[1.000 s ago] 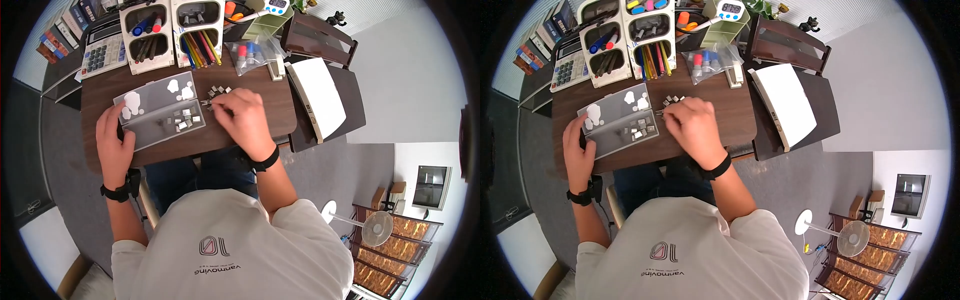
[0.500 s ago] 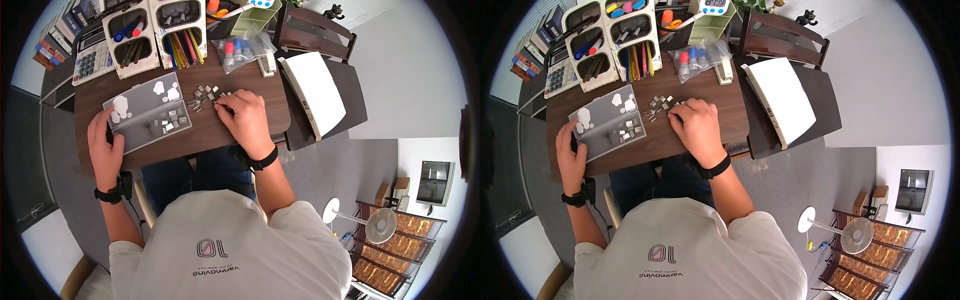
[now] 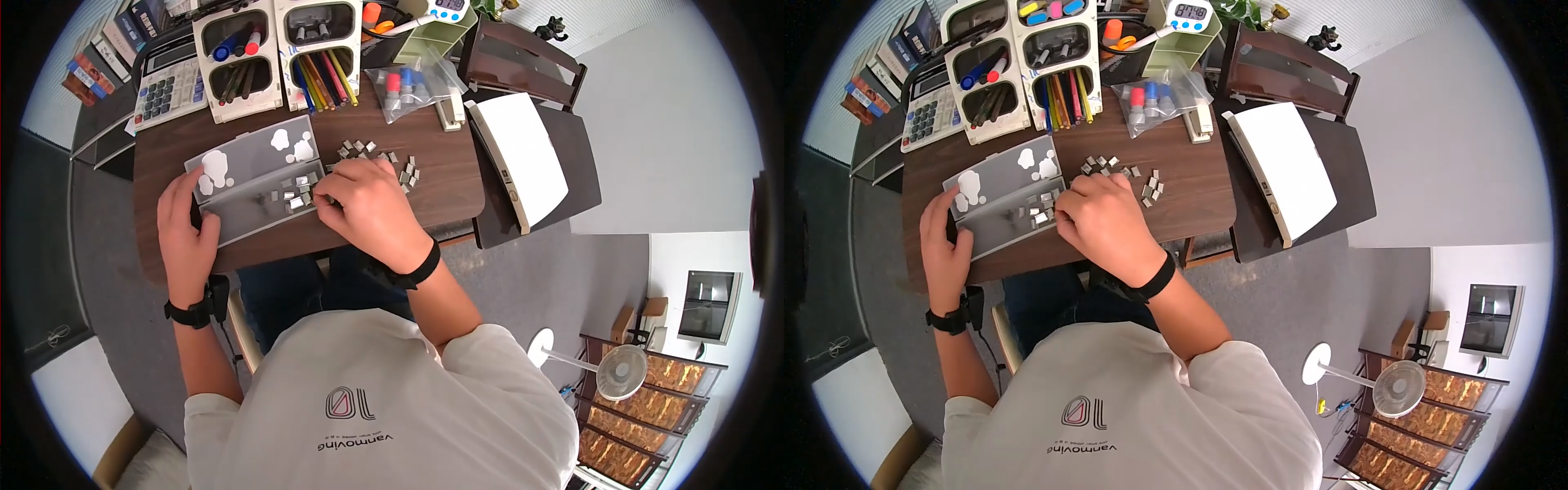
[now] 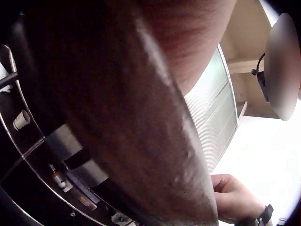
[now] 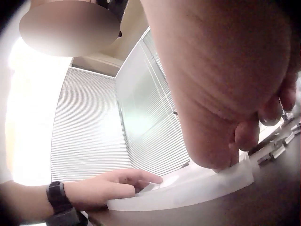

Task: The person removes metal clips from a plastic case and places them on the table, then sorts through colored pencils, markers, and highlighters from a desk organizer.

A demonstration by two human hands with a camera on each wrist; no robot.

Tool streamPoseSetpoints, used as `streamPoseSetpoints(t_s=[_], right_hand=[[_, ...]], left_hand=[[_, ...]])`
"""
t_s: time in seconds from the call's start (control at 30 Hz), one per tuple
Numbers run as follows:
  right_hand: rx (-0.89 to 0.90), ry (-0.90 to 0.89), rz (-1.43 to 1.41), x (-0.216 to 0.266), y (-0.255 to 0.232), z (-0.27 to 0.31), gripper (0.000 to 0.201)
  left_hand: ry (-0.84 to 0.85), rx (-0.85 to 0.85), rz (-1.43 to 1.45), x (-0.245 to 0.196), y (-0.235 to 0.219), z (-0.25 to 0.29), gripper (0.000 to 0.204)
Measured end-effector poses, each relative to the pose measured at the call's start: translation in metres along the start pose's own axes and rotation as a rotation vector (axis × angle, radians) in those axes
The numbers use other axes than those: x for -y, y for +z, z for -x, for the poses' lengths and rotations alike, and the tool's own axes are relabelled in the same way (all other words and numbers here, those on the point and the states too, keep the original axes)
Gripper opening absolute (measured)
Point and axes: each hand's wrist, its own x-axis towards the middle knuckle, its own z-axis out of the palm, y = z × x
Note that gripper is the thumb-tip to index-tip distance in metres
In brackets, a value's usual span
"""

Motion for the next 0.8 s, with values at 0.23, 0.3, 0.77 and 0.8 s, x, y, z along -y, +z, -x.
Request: streamPoseSetpoints(t_s=[0.23, 0.3, 0.77, 0.8], right_hand=[[-0.035, 0.152, 0.086, -0.01, -0.021, 0.008, 0.008], [-0.072, 0.19, 0.117, -0.021, -0.023, 0.012, 0.009], [-0.043, 0.155, 0.066, -0.028, -0.019, 0.024, 0.009], [-0.044, 0.154, 0.067, -0.028, -0.02, 0.025, 0.009]], left_hand=[[-0.03, 0.041, 0.022, 0.003, 0.0, 0.001, 0.064], [-0.022, 0.039, 0.016, 0.005, 0.0, 0.0, 0.063], [-0.011, 0.013, -0.014, 0.0, 0.001, -0.001, 0.063], [-0.02, 0.028, -0.015, 0.0, 0.001, -0.001, 0.063]])
